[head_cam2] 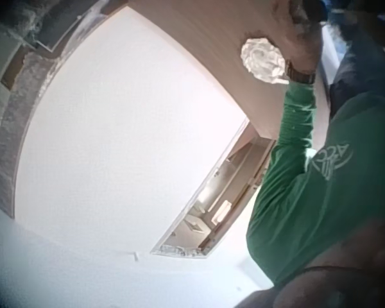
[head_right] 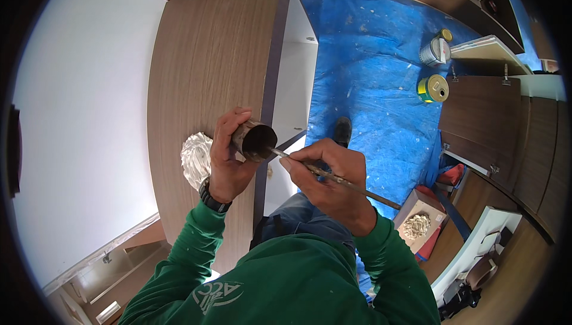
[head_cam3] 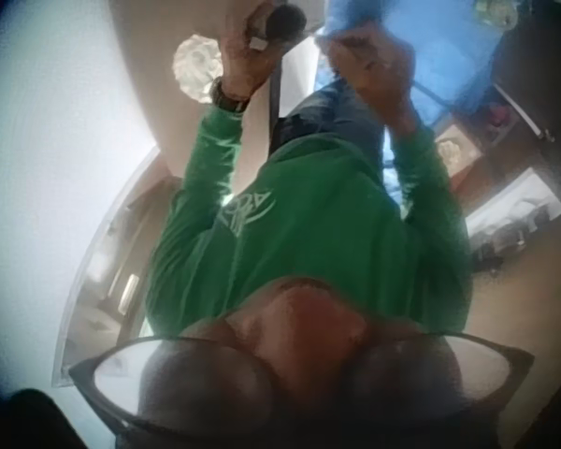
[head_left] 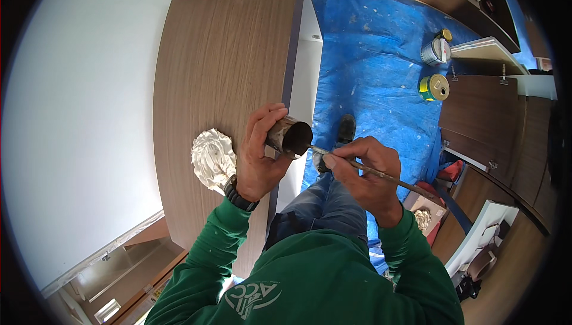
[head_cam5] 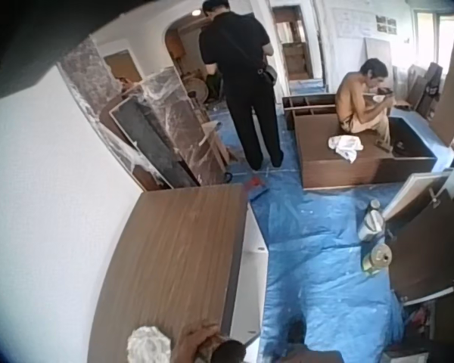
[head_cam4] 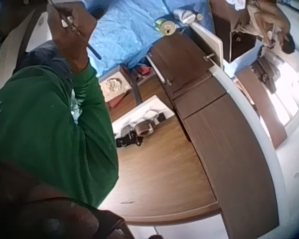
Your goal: The person paints the edge of a wooden cabinet panel using a brush dipped into a small container held in the other hand.
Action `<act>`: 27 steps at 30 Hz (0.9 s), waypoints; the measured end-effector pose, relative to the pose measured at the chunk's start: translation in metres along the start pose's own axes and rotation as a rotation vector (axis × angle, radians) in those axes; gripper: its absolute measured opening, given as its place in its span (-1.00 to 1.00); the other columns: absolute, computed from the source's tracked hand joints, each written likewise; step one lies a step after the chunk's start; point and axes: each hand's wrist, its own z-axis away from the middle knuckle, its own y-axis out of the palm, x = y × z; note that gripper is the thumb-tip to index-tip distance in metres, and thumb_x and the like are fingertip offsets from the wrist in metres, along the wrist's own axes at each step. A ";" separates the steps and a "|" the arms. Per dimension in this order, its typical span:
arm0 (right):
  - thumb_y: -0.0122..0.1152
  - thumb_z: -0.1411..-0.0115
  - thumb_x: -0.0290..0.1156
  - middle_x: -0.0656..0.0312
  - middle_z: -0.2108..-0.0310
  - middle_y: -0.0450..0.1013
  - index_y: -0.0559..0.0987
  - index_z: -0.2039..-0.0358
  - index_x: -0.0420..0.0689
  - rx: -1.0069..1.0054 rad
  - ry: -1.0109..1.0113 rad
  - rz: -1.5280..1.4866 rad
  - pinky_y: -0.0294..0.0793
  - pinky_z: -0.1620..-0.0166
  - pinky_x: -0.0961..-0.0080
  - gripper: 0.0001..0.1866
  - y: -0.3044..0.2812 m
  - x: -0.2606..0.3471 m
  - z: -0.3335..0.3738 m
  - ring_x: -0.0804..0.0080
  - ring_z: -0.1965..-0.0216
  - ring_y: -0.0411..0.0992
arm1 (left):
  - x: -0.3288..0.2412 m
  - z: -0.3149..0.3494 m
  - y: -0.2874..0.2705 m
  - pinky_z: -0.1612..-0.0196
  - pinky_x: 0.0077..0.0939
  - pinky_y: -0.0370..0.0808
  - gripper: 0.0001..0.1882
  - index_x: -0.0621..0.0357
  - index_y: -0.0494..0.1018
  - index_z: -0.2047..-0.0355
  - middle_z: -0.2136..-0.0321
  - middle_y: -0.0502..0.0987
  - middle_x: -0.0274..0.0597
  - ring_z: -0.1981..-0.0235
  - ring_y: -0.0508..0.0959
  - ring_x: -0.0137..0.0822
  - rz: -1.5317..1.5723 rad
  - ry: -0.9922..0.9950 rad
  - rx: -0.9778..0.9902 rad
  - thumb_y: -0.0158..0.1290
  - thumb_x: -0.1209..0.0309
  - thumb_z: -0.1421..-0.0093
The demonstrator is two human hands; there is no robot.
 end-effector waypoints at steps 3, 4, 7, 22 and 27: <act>0.51 -0.17 -0.53 0.18 0.48 0.63 0.69 0.36 -0.24 -0.014 -0.010 0.017 0.51 0.45 0.58 -0.89 0.011 0.002 0.004 0.55 0.49 0.60 | -0.011 0.000 -0.007 -0.14 -0.25 0.58 -0.12 0.07 0.39 -0.25 -0.22 0.41 -0.03 -0.17 0.54 -0.01 -0.052 0.067 0.005 0.44 0.72 0.13; 0.51 -0.17 -0.53 0.18 0.48 0.63 0.69 0.37 -0.23 -0.014 -0.034 0.026 0.51 0.45 0.58 -0.89 0.014 0.003 0.004 0.54 0.49 0.60 | -0.014 0.000 -0.009 -0.12 -0.21 0.60 -0.12 0.05 0.40 -0.24 -0.22 0.41 -0.02 -0.17 0.55 0.05 -0.064 0.090 0.007 0.43 0.71 0.14; 0.50 -0.17 -0.53 0.17 0.48 0.63 0.69 0.36 -0.21 -0.004 -0.055 0.047 0.50 0.45 0.56 -0.90 0.021 0.001 0.007 0.51 0.49 0.61 | -0.018 0.003 -0.012 -0.12 -0.20 0.61 -0.12 0.05 0.41 -0.24 -0.23 0.40 -0.02 -0.18 0.54 0.05 -0.085 0.111 0.015 0.44 0.72 0.15; 0.51 -0.11 -0.58 0.14 0.46 0.61 0.67 0.37 -0.20 0.018 -0.052 0.161 0.48 0.49 0.50 -0.87 0.042 -0.001 0.010 0.39 0.54 0.59 | -0.010 0.016 -0.021 -0.11 -0.19 0.59 -0.14 0.05 0.43 -0.23 -0.22 0.41 -0.01 -0.15 0.55 0.05 -0.086 0.166 0.019 0.41 0.72 0.14; 0.50 -0.10 -0.59 0.14 0.47 0.61 0.66 0.36 -0.21 0.035 -0.057 0.179 0.48 0.49 0.47 -0.86 0.044 -0.001 0.009 0.36 0.54 0.58 | -0.004 0.014 -0.022 -0.11 -0.20 0.59 -0.17 0.06 0.45 -0.22 -0.22 0.41 -0.02 -0.14 0.56 0.04 -0.095 0.164 0.017 0.41 0.72 0.13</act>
